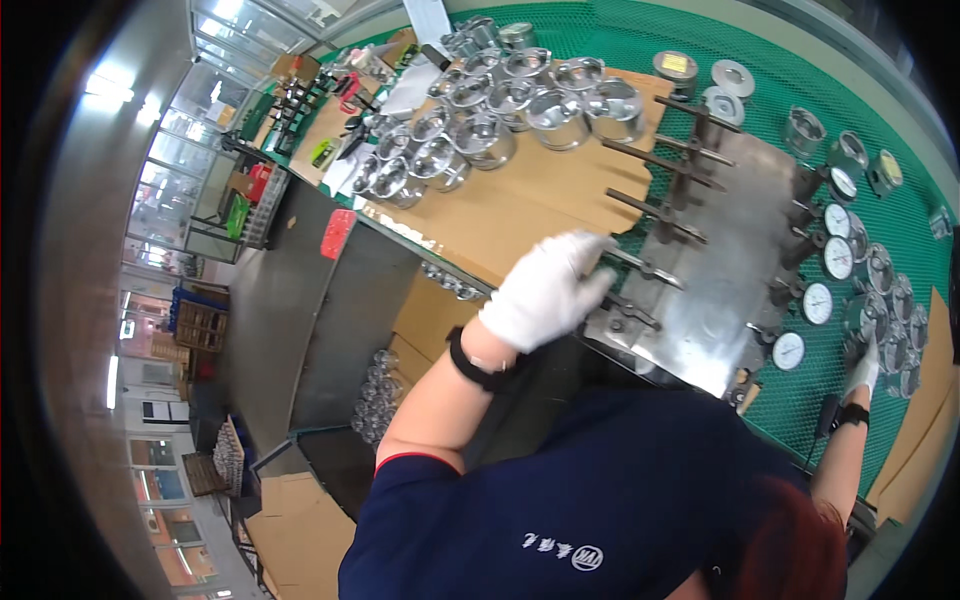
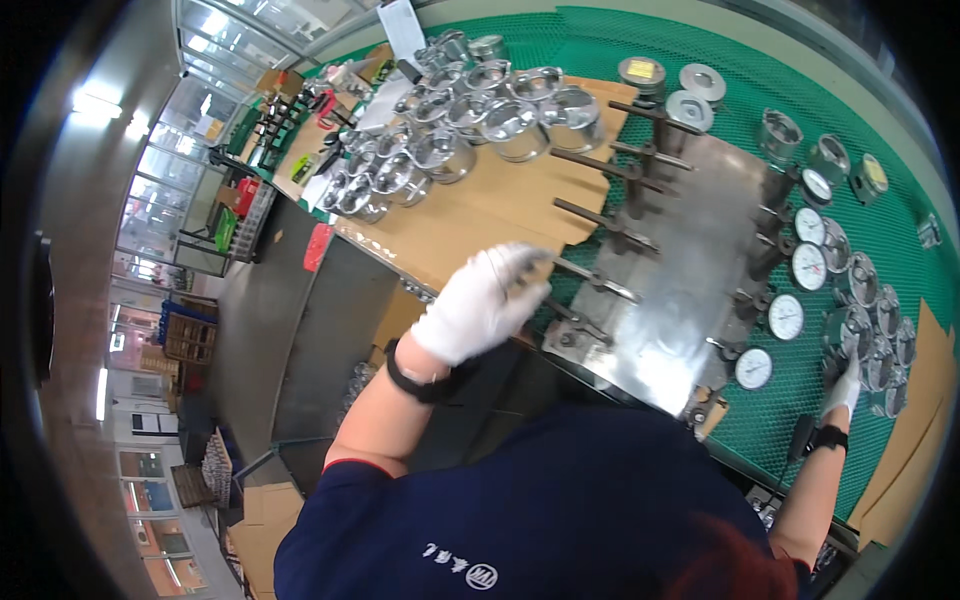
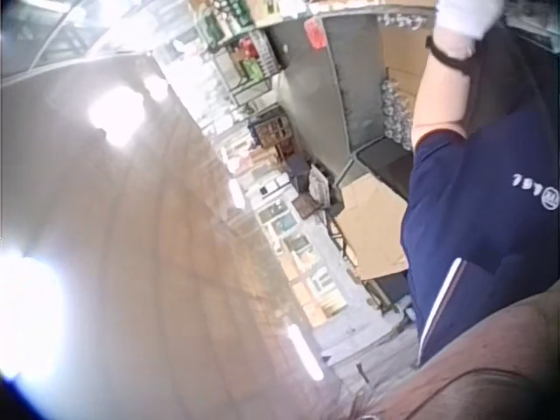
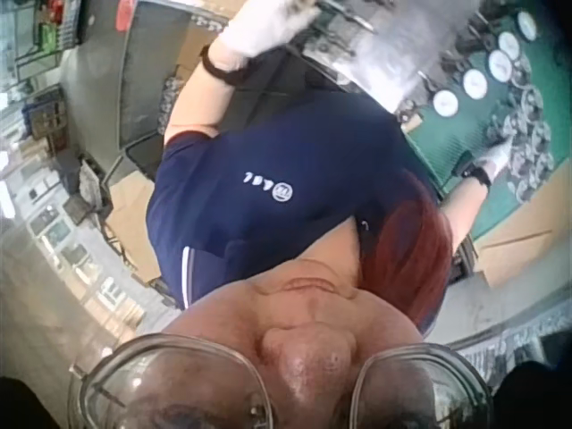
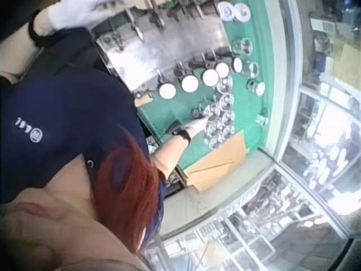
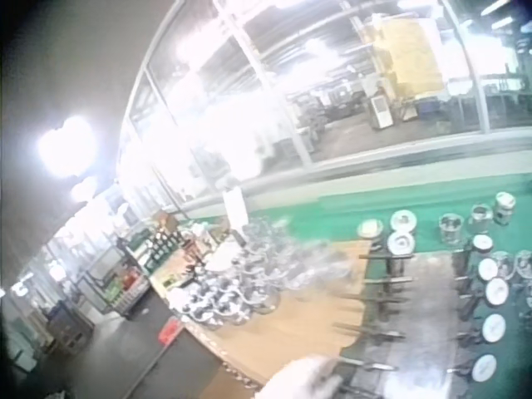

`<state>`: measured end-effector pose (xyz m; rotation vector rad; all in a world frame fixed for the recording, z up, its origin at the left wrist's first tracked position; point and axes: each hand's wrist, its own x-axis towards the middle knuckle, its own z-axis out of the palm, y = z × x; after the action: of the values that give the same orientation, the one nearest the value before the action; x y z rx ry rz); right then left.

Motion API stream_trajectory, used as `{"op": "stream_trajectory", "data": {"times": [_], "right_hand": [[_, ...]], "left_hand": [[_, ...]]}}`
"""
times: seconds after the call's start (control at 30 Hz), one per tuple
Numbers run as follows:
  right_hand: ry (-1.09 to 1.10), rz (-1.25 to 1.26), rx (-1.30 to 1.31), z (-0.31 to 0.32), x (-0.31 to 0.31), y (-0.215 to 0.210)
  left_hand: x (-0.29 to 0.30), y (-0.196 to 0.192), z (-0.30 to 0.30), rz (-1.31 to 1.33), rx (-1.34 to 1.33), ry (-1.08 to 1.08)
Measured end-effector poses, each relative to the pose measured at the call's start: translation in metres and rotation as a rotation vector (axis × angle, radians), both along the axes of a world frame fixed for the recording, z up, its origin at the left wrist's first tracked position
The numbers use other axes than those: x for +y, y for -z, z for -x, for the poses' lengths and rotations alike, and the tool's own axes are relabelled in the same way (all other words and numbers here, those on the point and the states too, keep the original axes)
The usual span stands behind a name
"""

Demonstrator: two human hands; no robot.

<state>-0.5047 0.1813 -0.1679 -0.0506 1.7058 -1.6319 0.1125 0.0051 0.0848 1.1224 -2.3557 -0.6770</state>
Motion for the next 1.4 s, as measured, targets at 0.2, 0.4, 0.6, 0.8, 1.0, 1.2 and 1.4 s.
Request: {"op": "stream_trajectory", "data": {"times": [0.2,0.4,0.6,0.8,1.0,1.2,1.4], "right_hand": [[0.205,0.034,-0.034,-0.034,0.081,0.01],[0.424,0.028,-0.071,-0.086,0.158,0.019],[0.54,0.011,-0.099,-0.134,0.195,0.024],[0.629,0.009,-0.133,-0.142,0.176,0.038],[0.372,-0.049,-0.032,-0.103,0.147,0.026],[0.222,-0.024,0.027,-0.129,0.103,-0.001],[0.212,-0.033,0.047,-0.112,0.126,0.005]], "left_hand": [[-0.162,0.078,-0.182,0.283,-0.494,-0.605],[-0.253,0.057,-0.277,0.012,-0.625,-0.744],[-0.309,0.047,-0.31,0.014,-0.707,-0.863],[-0.298,0.025,-0.329,-0.182,-0.836,-0.587],[-0.306,0.042,-0.331,-0.225,-0.766,-0.632],[-0.281,0.039,-0.34,-0.243,-0.749,-0.683],[-0.201,0.043,-0.321,-0.3,-0.66,-0.717]]}}
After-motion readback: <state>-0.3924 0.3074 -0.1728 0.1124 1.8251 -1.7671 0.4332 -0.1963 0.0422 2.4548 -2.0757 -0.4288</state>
